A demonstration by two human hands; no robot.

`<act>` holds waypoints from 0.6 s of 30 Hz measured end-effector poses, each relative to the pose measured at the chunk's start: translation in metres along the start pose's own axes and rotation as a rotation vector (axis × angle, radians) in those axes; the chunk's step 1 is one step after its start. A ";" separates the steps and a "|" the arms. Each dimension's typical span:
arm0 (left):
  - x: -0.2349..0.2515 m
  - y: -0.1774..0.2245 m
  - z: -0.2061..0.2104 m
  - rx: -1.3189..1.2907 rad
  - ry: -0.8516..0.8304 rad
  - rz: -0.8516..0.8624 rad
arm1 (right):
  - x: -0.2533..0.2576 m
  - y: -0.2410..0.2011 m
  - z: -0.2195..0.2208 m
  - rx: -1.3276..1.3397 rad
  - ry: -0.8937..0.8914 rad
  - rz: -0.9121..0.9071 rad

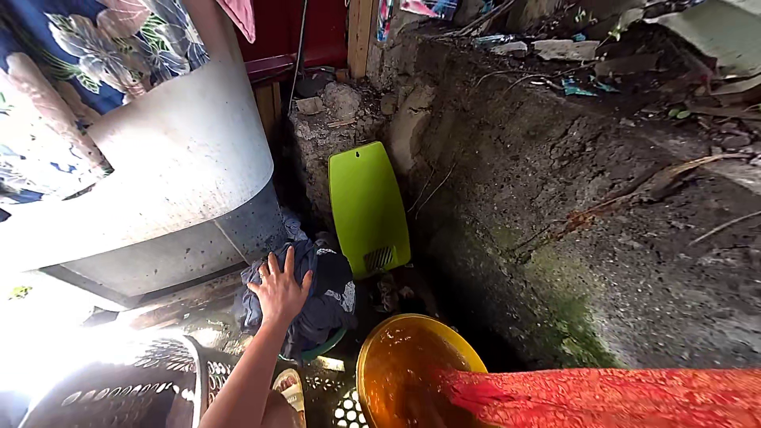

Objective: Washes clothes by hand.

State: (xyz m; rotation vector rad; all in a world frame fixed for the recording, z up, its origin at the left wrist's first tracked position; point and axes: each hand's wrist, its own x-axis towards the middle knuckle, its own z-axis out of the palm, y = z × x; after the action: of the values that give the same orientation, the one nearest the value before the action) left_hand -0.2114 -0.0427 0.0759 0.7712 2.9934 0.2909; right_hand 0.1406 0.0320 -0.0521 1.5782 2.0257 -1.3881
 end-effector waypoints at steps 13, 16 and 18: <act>-0.115 0.070 -0.063 -0.747 -0.096 0.664 | -0.135 -0.152 -0.169 -0.048 0.166 -0.815; -0.152 0.102 -0.025 -1.168 -0.571 0.841 | -0.153 -0.161 -0.182 -0.020 0.232 -0.902; -0.155 0.106 0.000 -1.374 -0.729 0.700 | -0.143 -0.150 -0.178 -0.054 0.272 -0.809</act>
State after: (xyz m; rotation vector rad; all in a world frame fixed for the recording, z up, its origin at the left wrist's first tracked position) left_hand -0.0250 -0.0263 0.0947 1.1910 1.2263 1.4187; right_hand 0.1336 0.0821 0.2162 0.9746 3.0389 -1.3511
